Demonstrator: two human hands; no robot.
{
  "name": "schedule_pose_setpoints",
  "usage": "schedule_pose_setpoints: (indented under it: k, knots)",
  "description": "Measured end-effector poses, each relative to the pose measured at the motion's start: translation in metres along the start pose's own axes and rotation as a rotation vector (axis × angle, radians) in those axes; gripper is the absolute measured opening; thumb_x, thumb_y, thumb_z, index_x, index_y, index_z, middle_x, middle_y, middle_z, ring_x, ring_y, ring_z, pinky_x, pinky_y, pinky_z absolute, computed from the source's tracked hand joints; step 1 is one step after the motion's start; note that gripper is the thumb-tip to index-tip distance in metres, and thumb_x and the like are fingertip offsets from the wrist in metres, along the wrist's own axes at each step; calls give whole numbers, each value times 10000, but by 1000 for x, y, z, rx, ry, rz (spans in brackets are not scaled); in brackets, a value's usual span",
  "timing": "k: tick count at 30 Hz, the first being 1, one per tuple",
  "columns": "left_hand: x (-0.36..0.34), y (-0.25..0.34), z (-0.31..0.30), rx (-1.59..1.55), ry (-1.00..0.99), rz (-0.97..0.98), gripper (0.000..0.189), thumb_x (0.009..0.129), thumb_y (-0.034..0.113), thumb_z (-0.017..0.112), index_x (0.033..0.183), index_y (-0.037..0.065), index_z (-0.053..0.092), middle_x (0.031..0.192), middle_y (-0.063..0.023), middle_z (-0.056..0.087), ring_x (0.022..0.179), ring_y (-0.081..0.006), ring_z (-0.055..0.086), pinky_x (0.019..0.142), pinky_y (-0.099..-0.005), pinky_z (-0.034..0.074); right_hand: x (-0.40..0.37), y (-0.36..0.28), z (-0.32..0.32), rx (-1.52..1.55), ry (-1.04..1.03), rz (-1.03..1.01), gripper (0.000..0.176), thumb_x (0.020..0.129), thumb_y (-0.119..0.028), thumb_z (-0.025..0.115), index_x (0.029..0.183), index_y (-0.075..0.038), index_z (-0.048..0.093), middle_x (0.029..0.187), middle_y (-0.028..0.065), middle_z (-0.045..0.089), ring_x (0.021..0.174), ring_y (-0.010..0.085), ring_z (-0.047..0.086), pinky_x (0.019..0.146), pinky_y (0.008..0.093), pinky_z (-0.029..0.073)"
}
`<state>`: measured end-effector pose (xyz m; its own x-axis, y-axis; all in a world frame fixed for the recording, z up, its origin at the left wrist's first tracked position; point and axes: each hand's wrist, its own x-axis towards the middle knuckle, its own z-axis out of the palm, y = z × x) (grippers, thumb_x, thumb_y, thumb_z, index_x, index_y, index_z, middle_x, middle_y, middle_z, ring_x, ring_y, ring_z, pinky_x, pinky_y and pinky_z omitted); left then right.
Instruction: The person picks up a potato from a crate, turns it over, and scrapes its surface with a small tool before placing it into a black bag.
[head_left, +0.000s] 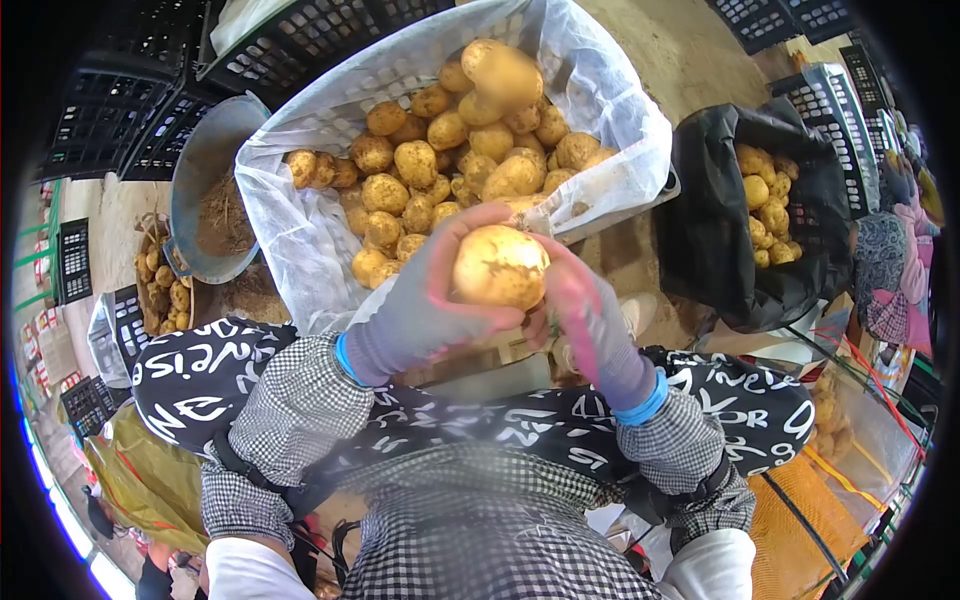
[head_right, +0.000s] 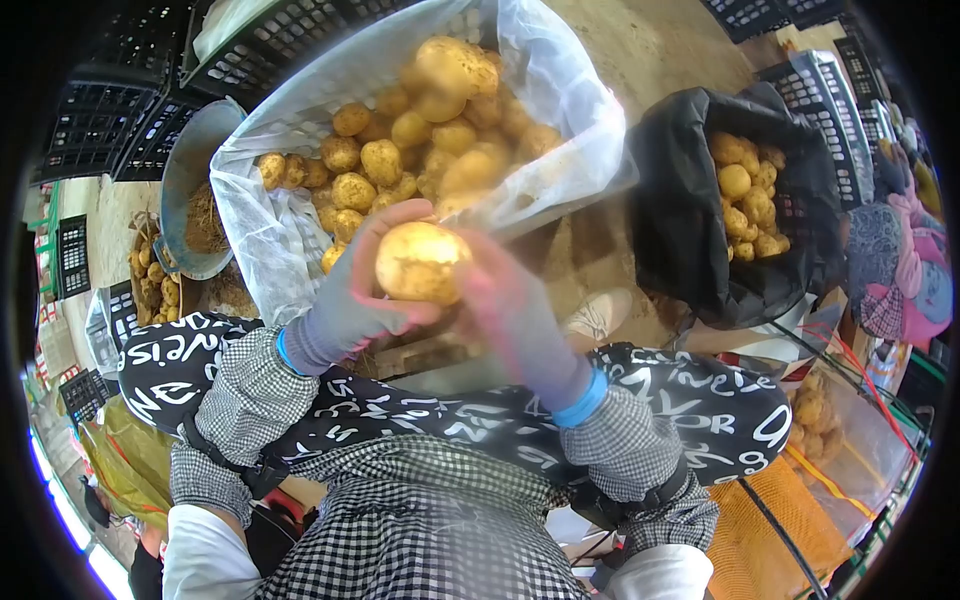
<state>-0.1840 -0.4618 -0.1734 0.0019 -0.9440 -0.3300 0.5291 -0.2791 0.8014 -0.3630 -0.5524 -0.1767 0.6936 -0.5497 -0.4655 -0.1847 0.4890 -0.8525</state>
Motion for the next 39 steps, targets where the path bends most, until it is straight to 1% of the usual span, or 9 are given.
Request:
schedule_pose_setpoints:
  k: [2, 8, 16, 20, 23, 26, 29, 32, 39]
  knots:
    - [-1, -4, 2, 64, -44, 91, 721, 846, 21, 728, 1457, 41, 345, 1350, -100, 470, 1207, -188, 529, 1014, -329, 471, -3, -2, 6, 80, -26, 32, 649, 917, -293, 674, 1444, -19, 412, 1310, 108, 538, 1104, 143, 572, 875, 280, 522]
    - [5, -6, -14, -97, -19, 3, 684, 875, 182, 742, 1438, 12, 393, 1378, -91, 479, 1263, -189, 495, 1081, -326, 395, 2, -3, 4, 105, -107, -194, 946, 751, -275, 865, 1459, 50, 329, 1379, 115, 480, 1267, 185, 486, 1102, 337, 384]
    - [-4, 3, 1, 291, 23, 100, 806, 805, 152, 816, 1443, -6, 349, 1323, -93, 486, 1213, -156, 507, 1050, -308, 418, 4, -3, 11, 58, -63, -253, 873, 722, -126, 875, 1417, 52, 375, 1362, 122, 495, 1252, 184, 507, 1076, 333, 425]
    - [-4, -1, -2, 148, 38, 1, 1078, 649, 490, 894, 1442, -3, 357, 1416, -98, 444, 1316, -189, 439, 1112, -360, 361, 2, -17, 17, 147, -94, -218, 852, 724, -118, 873, 1403, 55, 389, 1360, 123, 496, 1247, 192, 513, 1076, 336, 432]
    - [-4, -5, -5, 131, -33, 62, 822, 800, 195, 828, 1443, 20, 349, 1284, -80, 512, 1166, -141, 537, 1010, -293, 458, 3, -9, 14, -48, -44, -338, 805, 721, -150, 877, 1372, 27, 439, 1324, 130, 522, 1214, 210, 536, 1044, 342, 448]
    - [-4, -5, -6, 83, -51, 50, 819, 818, 224, 813, 1454, 26, 337, 1275, -79, 523, 1152, -137, 548, 993, -286, 471, 1, -4, 3, -614, 104, -499, 722, 712, -172, 869, 1327, -56, 511, 1270, 160, 572, 1194, 280, 562, 985, 379, 476]
    - [-6, 2, -5, -15, -38, -123, 820, 818, 227, 814, 1457, 30, 339, 1296, -102, 516, 1190, -144, 532, 1007, -296, 468, -1, -13, 5, -709, 111, -526, 766, 707, -224, 892, 1323, 9, 501, 1248, 123, 543, 1125, 208, 564, 998, 334, 453]
    - [-8, -3, -1, 41, -10, 21, 740, 863, 274, 758, 1446, 7, 387, 1369, -101, 501, 1241, -187, 527, 1057, -346, 437, 1, -7, 5, -799, 150, -653, 754, 723, -212, 881, 1330, 12, 493, 1241, 117, 548, 1131, 208, 565, 991, 336, 459]
    - [18, 12, -51, 219, 74, 258, 565, 960, 421, 594, 1342, 13, 513, 1290, -122, 580, 1158, -198, 587, 1005, -341, 479, -6, -13, 5, 60, 116, -245, 559, 832, -174, 756, 1301, -4, 505, 1137, 109, 618, 950, 177, 632, 790, 301, 539]
